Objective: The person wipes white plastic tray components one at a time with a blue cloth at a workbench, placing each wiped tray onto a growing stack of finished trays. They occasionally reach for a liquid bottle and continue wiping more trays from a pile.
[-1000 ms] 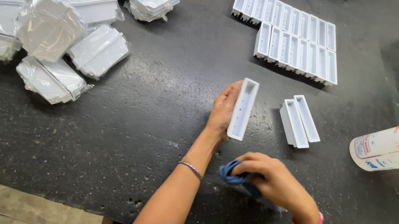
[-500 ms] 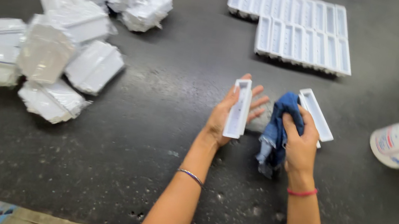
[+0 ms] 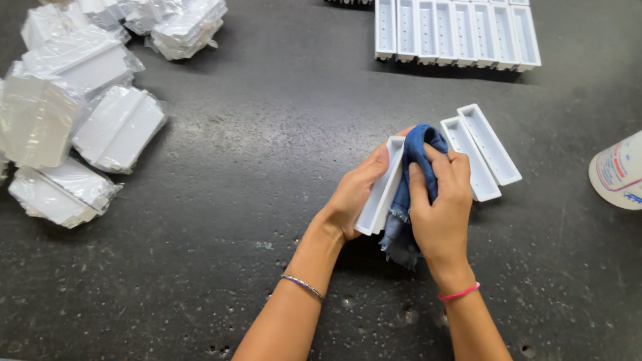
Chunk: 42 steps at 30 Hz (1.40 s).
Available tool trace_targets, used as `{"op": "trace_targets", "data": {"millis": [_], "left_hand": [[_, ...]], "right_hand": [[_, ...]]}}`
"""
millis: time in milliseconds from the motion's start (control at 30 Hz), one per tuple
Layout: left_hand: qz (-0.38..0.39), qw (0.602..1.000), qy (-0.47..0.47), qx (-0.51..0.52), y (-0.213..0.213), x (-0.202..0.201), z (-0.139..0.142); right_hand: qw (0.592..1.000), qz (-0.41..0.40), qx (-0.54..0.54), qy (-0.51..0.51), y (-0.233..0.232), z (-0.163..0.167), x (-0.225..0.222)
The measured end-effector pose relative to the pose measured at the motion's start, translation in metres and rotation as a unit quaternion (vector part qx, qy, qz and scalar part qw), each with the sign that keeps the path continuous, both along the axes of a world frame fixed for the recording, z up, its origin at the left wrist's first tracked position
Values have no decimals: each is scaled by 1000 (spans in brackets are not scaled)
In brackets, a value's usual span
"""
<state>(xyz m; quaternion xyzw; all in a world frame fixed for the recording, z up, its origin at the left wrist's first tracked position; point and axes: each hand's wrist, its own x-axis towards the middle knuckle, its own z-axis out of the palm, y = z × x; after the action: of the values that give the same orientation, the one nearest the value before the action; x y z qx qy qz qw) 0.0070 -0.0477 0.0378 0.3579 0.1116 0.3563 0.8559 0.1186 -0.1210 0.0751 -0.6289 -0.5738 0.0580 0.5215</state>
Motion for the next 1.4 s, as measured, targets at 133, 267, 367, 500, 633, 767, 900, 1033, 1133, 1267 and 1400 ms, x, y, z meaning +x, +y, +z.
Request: {"op": "trace_targets", "data": {"millis": [133,267,367,500,633,767,900,1033,1133,1267,1400], "left_hand": [[16,997,-72,0,2,-13,2],[35,997,-69,-5,-1,-17,0],[72,995,-69,-18,2,-16,0],[147,981,-121,-39,25,-41,4],[159,955,-241,-73,39,-62,4],[151,952,-257,-66,41,-65,2],[175,949,-246,-86,43,-61,-2],[214,953,-190,-103,46,-55,-10],[229,955,-152,-114,48,-54,-18],[213,957,-164,-110,51,-51,-29],[220,961,-137,-92,54,-47,-37]], "right_hand": [[998,50,15,-45,-3,-4,-14],[996,75,20,-43,-4,-6,-20],[994,91,-19,-55,-5,-2,-22],[967,242,-58,-62,-13,7,-30],[909,379,-140,-105,-18,19,-28],[903,405,-139,-32,-16,29,-18],[903,375,-196,70,-16,33,-8],[907,376,-185,51,-13,27,-8],[908,374,-182,57,-11,20,-10],[907,378,-185,31,-9,12,-14],[938,315,-141,31,-6,4,-16]]}}
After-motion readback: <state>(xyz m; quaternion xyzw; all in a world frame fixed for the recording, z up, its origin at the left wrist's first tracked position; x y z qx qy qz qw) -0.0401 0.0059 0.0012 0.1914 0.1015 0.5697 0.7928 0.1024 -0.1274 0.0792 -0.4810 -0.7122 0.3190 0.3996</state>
